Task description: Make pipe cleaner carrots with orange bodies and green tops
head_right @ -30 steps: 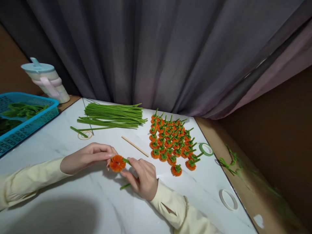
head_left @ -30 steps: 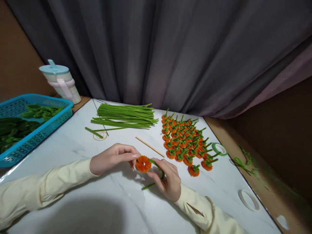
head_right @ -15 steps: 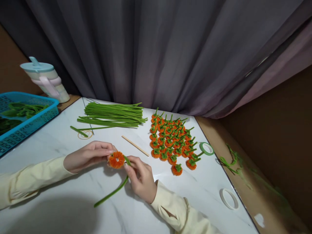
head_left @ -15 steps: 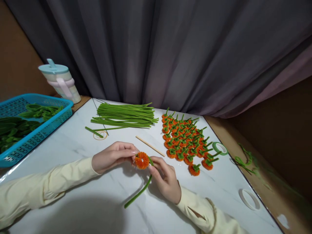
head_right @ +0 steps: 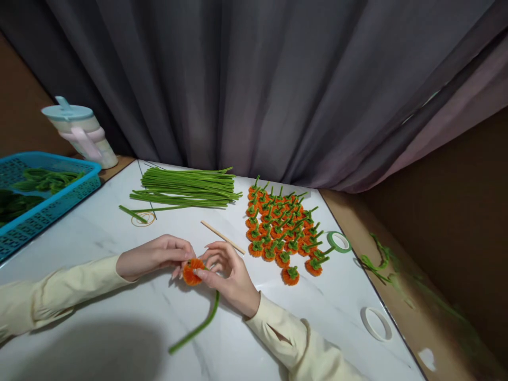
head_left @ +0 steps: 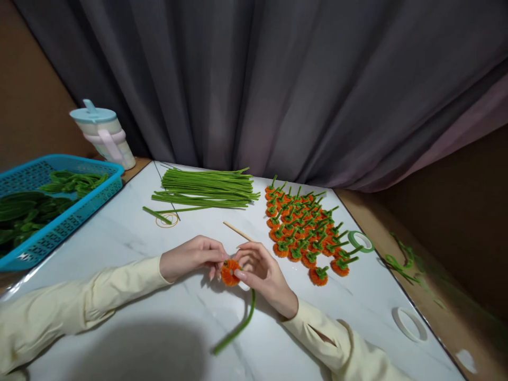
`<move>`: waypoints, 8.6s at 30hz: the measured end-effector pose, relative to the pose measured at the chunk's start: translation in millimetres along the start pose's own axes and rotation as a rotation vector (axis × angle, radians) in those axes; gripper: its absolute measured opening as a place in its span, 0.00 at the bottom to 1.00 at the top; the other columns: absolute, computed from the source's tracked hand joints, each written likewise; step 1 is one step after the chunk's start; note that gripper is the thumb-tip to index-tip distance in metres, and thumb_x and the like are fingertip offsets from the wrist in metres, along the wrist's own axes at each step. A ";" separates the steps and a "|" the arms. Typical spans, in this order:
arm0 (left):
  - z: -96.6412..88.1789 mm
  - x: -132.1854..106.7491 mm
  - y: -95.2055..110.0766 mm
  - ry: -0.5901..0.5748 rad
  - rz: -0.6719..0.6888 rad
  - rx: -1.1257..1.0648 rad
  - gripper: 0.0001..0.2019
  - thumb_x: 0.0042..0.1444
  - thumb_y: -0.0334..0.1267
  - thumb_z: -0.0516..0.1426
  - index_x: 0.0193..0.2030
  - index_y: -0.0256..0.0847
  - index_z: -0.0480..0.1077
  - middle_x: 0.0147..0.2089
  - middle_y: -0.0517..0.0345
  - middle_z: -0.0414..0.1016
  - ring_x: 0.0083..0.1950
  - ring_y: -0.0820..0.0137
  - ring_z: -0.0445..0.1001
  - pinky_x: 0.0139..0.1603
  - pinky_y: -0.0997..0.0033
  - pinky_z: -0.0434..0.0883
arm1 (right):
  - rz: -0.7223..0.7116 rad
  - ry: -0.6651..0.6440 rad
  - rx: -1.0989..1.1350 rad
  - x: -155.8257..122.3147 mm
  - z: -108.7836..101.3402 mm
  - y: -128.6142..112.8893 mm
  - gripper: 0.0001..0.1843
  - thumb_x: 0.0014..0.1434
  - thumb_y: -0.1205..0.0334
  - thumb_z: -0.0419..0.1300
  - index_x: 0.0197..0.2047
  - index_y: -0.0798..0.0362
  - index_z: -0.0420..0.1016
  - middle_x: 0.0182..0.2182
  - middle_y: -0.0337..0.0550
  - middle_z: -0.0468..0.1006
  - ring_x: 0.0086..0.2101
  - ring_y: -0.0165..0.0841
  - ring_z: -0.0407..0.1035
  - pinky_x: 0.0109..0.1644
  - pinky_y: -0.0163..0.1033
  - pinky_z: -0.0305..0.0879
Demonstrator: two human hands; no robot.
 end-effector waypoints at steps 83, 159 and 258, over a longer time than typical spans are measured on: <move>6.7 -14.3 9.6 0.018 0.424 1.224 0.14 0.60 0.37 0.43 0.28 0.39 0.63 0.20 0.59 0.67 0.21 0.74 0.63 0.24 0.75 0.55 | 0.230 -0.075 0.171 -2.0 9.1 12.1 0.14 0.49 0.57 0.63 0.34 0.58 0.69 0.19 0.36 0.72 0.17 0.25 0.66 0.23 0.32 0.63; 6.2 7.7 -20.5 -0.236 -0.006 -0.004 0.18 0.48 0.50 0.59 0.25 0.33 0.65 0.25 0.52 0.75 0.26 0.68 0.75 0.29 0.69 0.73 | 0.002 -0.007 0.135 0.8 0.7 9.4 0.11 0.49 0.59 0.65 0.32 0.54 0.67 0.25 0.39 0.73 0.25 0.29 0.69 0.31 0.36 0.68; 0.5 16.8 -41.3 -0.276 -0.146 -0.548 0.14 0.48 0.43 0.62 0.32 0.35 0.63 0.20 0.65 0.66 0.10 0.83 0.56 0.04 0.86 0.46 | -0.589 0.112 -0.707 -10.9 0.2 -8.7 0.05 0.57 0.72 0.55 0.35 0.53 0.69 0.33 0.47 0.75 0.32 0.33 0.69 0.36 0.40 0.67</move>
Point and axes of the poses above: each hand's wrist, its own x-axis towards the middle knuckle, its own z-axis out of the palm, y = z × x, the point moved 3 cm from there along x, towards the middle knuckle
